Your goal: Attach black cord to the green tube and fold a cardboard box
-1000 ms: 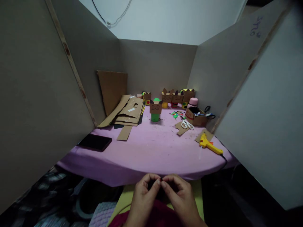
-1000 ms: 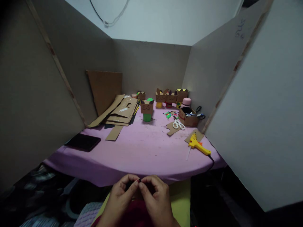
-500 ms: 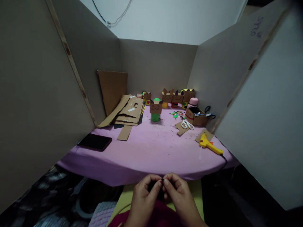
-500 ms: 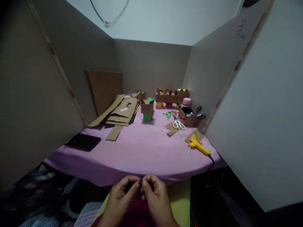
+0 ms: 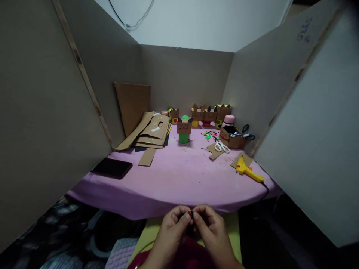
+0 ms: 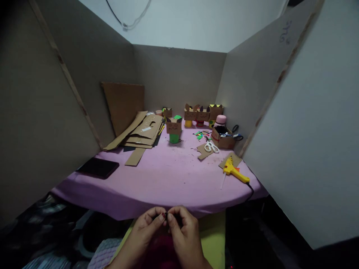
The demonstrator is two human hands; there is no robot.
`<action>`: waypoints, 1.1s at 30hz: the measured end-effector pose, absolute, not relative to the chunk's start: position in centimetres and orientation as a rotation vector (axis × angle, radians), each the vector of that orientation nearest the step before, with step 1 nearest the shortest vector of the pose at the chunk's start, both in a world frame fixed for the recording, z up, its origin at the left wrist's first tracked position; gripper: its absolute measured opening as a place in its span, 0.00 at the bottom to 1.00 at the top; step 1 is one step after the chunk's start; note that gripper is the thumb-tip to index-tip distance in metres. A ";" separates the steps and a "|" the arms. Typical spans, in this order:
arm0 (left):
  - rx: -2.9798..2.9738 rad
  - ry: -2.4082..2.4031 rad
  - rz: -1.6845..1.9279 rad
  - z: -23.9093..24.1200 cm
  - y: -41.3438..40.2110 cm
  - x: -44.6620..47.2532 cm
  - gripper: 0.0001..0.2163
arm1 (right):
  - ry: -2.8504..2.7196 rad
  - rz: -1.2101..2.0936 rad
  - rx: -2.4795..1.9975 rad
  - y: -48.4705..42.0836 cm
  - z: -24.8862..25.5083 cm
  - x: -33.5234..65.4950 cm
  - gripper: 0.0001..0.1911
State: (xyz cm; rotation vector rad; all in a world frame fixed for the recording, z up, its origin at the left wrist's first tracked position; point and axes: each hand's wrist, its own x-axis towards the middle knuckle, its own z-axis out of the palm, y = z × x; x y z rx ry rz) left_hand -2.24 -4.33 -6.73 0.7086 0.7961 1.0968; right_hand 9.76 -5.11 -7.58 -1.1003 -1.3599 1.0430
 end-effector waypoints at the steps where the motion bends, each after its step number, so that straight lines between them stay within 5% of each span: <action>1: 0.669 0.789 1.088 -6.8 -4.4 -2.2 0.11 | -1.356 1.019 -1.093 -5.1 -7.7 9.8 0.06; 17: 0.662 0.884 1.014 -6.3 -4.5 -2.2 0.12 | -1.899 -0.076 -0.912 -4.7 -7.6 11.3 0.11; 33: 0.776 0.960 1.156 -5.9 -4.2 -2.5 0.15 | -1.708 0.205 -0.936 -5.7 -9.1 10.9 0.09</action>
